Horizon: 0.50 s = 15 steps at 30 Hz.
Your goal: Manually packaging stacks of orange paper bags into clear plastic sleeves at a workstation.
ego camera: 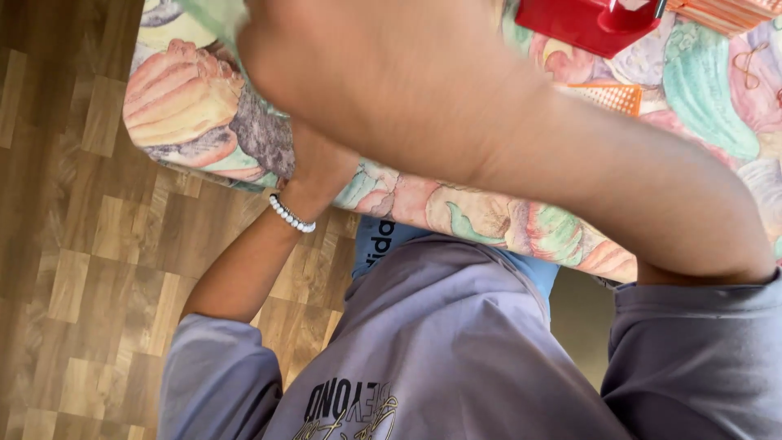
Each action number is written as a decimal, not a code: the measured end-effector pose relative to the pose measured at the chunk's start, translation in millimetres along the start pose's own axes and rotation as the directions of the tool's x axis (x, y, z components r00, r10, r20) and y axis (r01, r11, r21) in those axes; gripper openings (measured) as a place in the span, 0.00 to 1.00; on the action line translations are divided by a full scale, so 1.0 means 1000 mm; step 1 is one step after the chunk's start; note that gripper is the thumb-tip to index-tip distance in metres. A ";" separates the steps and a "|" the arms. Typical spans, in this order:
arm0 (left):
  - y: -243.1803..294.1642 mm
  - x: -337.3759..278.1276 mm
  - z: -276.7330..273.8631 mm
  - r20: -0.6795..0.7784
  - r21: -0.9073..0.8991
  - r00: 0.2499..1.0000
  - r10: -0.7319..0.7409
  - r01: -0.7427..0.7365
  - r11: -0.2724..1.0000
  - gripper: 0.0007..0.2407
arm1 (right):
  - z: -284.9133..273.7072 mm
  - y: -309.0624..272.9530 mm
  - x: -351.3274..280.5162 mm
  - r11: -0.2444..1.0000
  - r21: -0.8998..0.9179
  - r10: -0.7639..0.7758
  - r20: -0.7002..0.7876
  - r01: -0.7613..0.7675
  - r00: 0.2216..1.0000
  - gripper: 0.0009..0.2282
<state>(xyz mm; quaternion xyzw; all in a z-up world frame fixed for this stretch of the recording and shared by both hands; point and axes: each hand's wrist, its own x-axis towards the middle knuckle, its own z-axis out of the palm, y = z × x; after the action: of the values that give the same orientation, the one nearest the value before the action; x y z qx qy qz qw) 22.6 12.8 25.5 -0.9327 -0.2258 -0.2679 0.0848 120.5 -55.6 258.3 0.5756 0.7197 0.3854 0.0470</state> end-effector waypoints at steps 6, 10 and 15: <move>0.023 -0.018 0.014 0.027 0.151 0.993 -0.119 0.113 0.982 0.13 | 0.002 -0.044 -0.038 0.831 0.531 -0.213 0.025 0.167 0.977 0.04; 0.040 -0.024 0.029 0.043 0.241 0.980 -0.192 0.177 0.954 0.16 | -0.041 -0.031 -0.066 0.800 0.573 -0.212 -0.012 0.180 0.977 0.11; -0.023 -0.054 0.109 0.697 -0.082 0.667 -0.266 0.442 0.894 0.15 | -0.068 0.004 -0.075 0.753 0.647 -0.241 0.105 0.118 0.965 0.09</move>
<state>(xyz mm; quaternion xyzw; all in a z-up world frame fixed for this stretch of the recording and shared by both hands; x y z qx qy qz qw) 21.5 42.8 -94.9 -0.9060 -0.3841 0.0478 -0.1710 114.4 -154.3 279.8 0.5182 0.8519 0.0591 -0.0480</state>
